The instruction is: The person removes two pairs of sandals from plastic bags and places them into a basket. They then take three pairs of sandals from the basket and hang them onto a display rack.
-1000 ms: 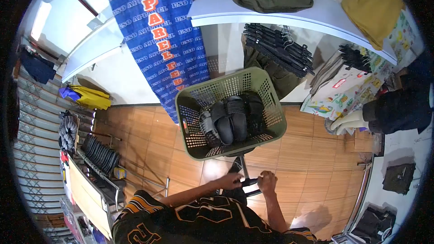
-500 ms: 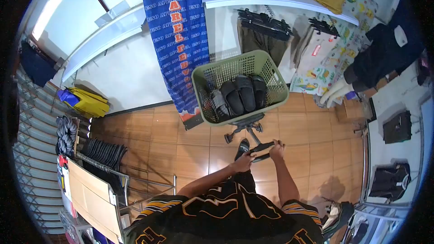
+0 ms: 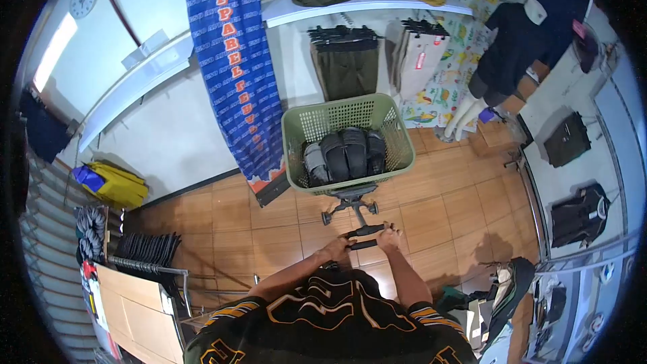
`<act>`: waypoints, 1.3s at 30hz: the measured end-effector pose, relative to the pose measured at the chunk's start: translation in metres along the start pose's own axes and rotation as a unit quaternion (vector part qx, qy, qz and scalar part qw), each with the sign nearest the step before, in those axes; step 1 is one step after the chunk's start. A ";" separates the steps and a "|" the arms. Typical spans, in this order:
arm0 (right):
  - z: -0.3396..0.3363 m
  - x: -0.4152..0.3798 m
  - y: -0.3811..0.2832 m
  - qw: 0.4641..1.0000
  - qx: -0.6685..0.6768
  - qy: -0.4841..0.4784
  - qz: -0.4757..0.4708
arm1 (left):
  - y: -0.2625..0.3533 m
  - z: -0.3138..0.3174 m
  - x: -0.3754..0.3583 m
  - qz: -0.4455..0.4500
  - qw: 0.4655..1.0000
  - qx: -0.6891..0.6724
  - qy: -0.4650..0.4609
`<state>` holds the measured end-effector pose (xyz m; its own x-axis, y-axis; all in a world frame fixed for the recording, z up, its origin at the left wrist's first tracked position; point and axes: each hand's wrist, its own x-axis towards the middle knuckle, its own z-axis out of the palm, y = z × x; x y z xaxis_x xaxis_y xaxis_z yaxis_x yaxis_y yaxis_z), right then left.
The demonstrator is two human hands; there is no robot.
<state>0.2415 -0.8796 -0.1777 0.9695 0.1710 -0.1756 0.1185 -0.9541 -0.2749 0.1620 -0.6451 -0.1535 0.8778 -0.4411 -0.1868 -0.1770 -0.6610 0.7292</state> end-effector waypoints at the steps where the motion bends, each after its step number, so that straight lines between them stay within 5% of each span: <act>1: 0.012 -0.012 0.003 1.000 -0.018 -0.001 0.009 | 0.002 0.001 -0.012 0.027 0.999 -0.024 0.035; 5: 0.018 -0.067 0.005 1.000 0.024 -0.012 0.001 | 0.004 0.011 -0.054 0.019 0.989 -0.144 0.036; 9: 0.040 -0.125 0.017 0.995 0.077 0.042 -0.045 | 0.036 0.016 -0.106 -0.039 0.993 -0.105 0.036; 13: 0.019 -0.185 0.003 0.990 0.125 -0.067 -0.015 | 0.030 0.038 -0.150 -0.017 0.994 -0.097 0.050; 21: 0.009 -0.252 -0.027 0.943 0.114 -0.307 -0.062 | 0.022 0.054 -0.243 -0.129 0.982 -0.100 0.098; 28: 0.026 -0.237 -0.047 0.891 0.159 -0.392 -0.162 | 0.006 0.032 -0.268 -0.261 0.934 -0.187 0.159; 32: 0.042 -0.208 -0.061 0.889 0.123 -0.398 -0.191 | -0.038 0.018 -0.251 -0.184 0.945 -0.188 0.196; 35: 0.025 -0.176 -0.072 0.876 0.116 -0.424 -0.196 | -0.038 -0.017 -0.221 -0.236 0.942 -0.177 0.162; 39: 0.000 -0.135 -0.081 0.890 0.140 -0.403 -0.162 | -0.072 -0.051 -0.162 -0.187 0.963 -0.156 0.113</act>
<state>0.1012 -0.8250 -0.1320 0.4124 0.6539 -0.6343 0.1949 -0.7435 -0.6397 0.0557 -0.4953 -0.1420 0.9347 -0.0411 -0.3532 0.2824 -0.5175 0.8077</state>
